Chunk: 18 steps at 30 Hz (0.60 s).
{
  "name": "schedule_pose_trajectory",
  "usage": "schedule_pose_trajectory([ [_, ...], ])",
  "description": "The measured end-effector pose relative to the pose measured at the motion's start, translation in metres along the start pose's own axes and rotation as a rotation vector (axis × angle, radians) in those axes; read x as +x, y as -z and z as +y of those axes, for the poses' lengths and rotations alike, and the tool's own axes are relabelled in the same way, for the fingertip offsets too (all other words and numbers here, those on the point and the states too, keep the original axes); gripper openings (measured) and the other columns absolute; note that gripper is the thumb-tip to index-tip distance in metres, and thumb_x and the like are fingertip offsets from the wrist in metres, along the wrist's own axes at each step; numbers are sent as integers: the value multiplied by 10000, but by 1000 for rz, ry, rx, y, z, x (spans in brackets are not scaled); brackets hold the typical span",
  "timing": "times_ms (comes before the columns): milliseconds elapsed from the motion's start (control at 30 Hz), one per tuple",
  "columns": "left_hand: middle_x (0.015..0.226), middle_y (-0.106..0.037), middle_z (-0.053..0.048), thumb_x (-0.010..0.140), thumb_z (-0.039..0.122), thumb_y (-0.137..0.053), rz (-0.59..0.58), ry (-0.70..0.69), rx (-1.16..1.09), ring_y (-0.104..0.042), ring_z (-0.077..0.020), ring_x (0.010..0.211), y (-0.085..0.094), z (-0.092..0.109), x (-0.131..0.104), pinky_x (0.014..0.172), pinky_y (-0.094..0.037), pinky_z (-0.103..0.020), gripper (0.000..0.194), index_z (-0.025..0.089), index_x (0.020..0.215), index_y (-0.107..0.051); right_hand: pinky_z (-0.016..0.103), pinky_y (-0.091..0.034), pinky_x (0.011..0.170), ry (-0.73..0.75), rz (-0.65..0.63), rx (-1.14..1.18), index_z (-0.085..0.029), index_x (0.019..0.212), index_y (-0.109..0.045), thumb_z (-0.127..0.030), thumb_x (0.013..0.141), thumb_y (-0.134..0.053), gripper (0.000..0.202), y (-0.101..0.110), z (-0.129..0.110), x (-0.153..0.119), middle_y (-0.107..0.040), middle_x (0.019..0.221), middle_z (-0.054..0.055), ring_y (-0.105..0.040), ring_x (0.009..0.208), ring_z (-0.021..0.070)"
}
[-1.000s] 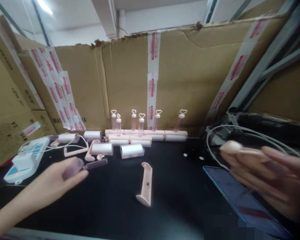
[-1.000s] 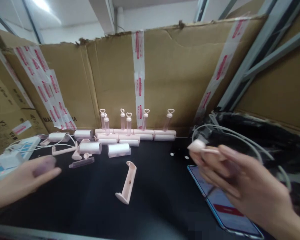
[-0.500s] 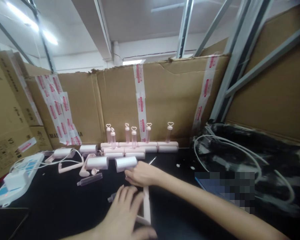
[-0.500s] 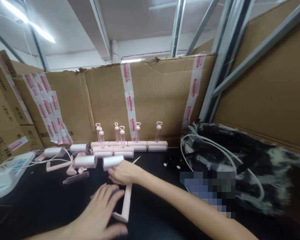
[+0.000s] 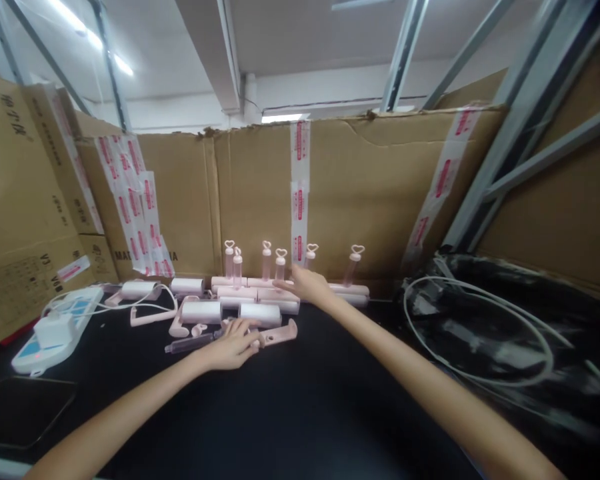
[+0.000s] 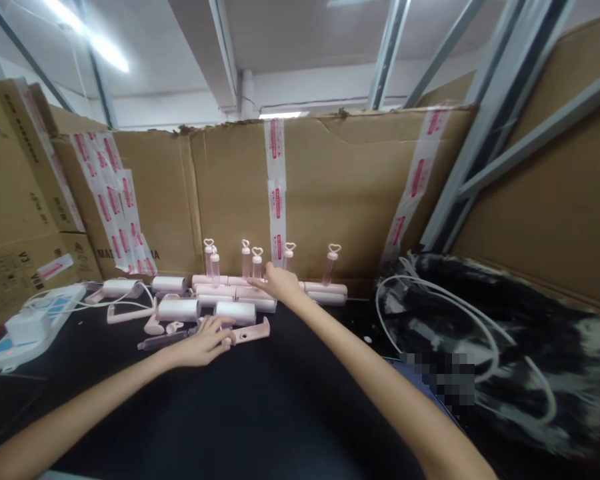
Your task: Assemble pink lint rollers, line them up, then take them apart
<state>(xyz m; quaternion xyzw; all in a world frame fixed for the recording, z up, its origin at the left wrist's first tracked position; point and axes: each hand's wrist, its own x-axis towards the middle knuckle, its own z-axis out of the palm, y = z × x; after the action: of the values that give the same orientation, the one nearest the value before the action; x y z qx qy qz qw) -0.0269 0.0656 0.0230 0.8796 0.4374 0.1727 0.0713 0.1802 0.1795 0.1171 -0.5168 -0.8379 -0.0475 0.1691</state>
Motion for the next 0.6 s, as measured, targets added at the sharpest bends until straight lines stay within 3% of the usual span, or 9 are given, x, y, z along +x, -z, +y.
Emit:
schedule_pose_trajectory([
  [100, 1249, -440, -84, 888, 322, -466, 8, -12, 17, -384, -265, 1183, 0, -7, 7, 1036, -268, -492, 203, 224, 1051, -536, 316, -489, 677, -15, 1, 81, -131, 992, -578, -483, 886, -498, 376, -13, -2, 19, -632, 870, 41, -603, 731, 141],
  [167, 1234, -445, -88, 866, 356, -503, 19, -24, 29, -397, -264, 1162, -2, -9, 11, 1023, -277, -472, 224, 214, 1035, -543, 304, -480, 673, -8, 59, 140, -130, 977, -580, -439, 890, -502, 330, -7, -2, 22, -645, 886, 54, -609, 751, 153],
  [267, 1249, -447, -100, 847, 335, -519, 50, -40, 44, -396, -258, 1170, -7, -10, 12, 1024, -272, -438, 304, 205, 1122, -500, 308, -445, 669, 0, 201, 212, -129, 985, -566, -431, 895, -465, 331, 29, 4, 11, -660, 921, 103, -616, 793, 205],
  [400, 1304, -418, -152, 798, 367, -565, 93, -32, 41, -362, -300, 1206, -13, -12, 10, 1032, -243, -459, 526, 152, 1244, -387, 293, -422, 672, 75, 311, 286, -157, 939, -565, -481, 873, -457, 348, 78, 7, -34, -662, 894, 92, -598, 753, 197],
  [500, 1298, -421, -171, 767, 406, -590, 99, -19, 20, -356, -323, 1217, -15, -13, 8, 1033, -246, -475, 623, 134, 1271, -346, 279, -411, 619, 229, 202, 377, -159, 863, -569, -499, 829, -511, 346, 74, -4, -76, -654, 783, 72, -572, 661, 180],
  [600, 1331, -383, -184, 689, 374, -648, 102, -6, 9, -319, -341, 1254, -9, -13, -1, 1058, -226, -491, 776, 126, 1321, -272, 267, -397, 590, 297, -34, 397, -159, 848, -569, -481, 838, -505, 329, 41, -18, -104, -653, 733, 60, -583, 626, 177],
])
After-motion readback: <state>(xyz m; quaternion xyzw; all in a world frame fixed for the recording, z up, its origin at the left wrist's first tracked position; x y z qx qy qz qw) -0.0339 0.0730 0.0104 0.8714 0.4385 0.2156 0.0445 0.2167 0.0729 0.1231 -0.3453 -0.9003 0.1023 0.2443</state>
